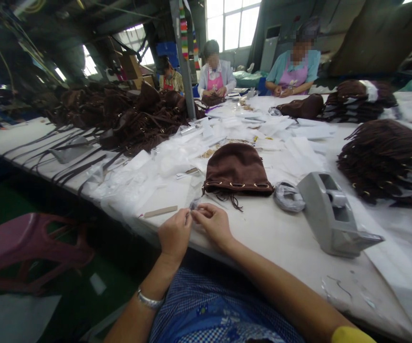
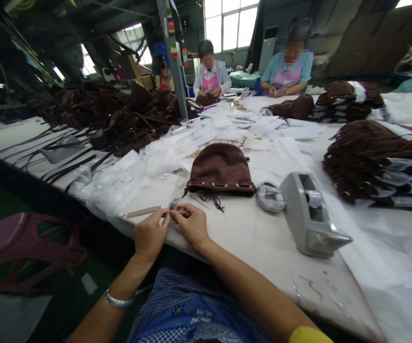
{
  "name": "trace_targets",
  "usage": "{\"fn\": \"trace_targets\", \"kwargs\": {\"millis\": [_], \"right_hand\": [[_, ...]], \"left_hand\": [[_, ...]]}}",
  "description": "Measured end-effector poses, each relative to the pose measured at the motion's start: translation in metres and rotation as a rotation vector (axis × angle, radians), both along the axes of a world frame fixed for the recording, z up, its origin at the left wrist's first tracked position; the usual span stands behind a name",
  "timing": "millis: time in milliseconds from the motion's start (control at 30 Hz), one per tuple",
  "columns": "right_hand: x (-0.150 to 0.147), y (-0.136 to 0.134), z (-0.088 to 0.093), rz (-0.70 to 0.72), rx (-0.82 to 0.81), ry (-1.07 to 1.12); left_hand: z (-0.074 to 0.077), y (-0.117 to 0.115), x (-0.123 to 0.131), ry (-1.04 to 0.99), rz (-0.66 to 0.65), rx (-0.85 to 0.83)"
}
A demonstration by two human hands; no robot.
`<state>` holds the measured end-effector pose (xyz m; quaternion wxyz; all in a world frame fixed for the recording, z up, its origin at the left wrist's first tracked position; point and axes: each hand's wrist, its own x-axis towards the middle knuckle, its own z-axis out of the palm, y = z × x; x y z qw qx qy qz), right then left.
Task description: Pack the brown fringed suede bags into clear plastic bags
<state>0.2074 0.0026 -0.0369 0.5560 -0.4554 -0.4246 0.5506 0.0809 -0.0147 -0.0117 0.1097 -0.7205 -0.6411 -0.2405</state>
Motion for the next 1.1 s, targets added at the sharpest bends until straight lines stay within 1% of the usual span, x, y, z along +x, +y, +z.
{"fn": "trace_targets", "kwargs": {"millis": [100, 267, 367, 467, 567, 600, 667, 733, 800, 933, 1100], "right_hand": [[0.001, 0.002, 0.0, -0.015, -0.002, 0.072], [0.004, 0.004, 0.005, -0.013, -0.033, 0.157], [0.005, 0.004, 0.008, 0.004, -0.019, 0.173], [0.007, 0.004, 0.007, 0.017, -0.011, 0.192], [0.012, 0.005, 0.004, 0.032, -0.007, 0.168], [0.014, 0.005, 0.004, 0.041, -0.003, 0.149], [0.018, 0.005, 0.004, 0.061, 0.004, 0.116], [0.021, 0.005, 0.004, 0.073, 0.005, 0.097], [0.023, 0.004, 0.005, 0.07, 0.011, 0.071], [0.026, 0.004, 0.004, 0.046, 0.087, -0.082], [0.026, 0.001, 0.0, -0.042, 0.186, -0.324]], "left_hand": [[-0.001, -0.005, 0.006, -0.01, -0.02, -0.006], [-0.011, -0.014, 0.014, -0.018, -0.082, -0.033], [-0.014, -0.016, 0.014, -0.087, -0.141, -0.046], [-0.01, -0.014, 0.009, -0.243, -0.215, -0.068], [0.0, -0.007, -0.001, -0.503, -0.271, -0.12], [0.003, -0.004, -0.004, -0.621, -0.275, -0.164], [0.008, 0.004, -0.01, -0.871, -0.28, -0.302], [0.01, 0.012, -0.014, -1.051, -0.289, -0.449], [0.01, 0.017, -0.015, -1.124, -0.285, -0.533], [0.005, 0.02, -0.013, -1.217, -0.258, -0.602], [-0.007, 0.021, -0.012, -1.323, -0.246, -0.659]]}}
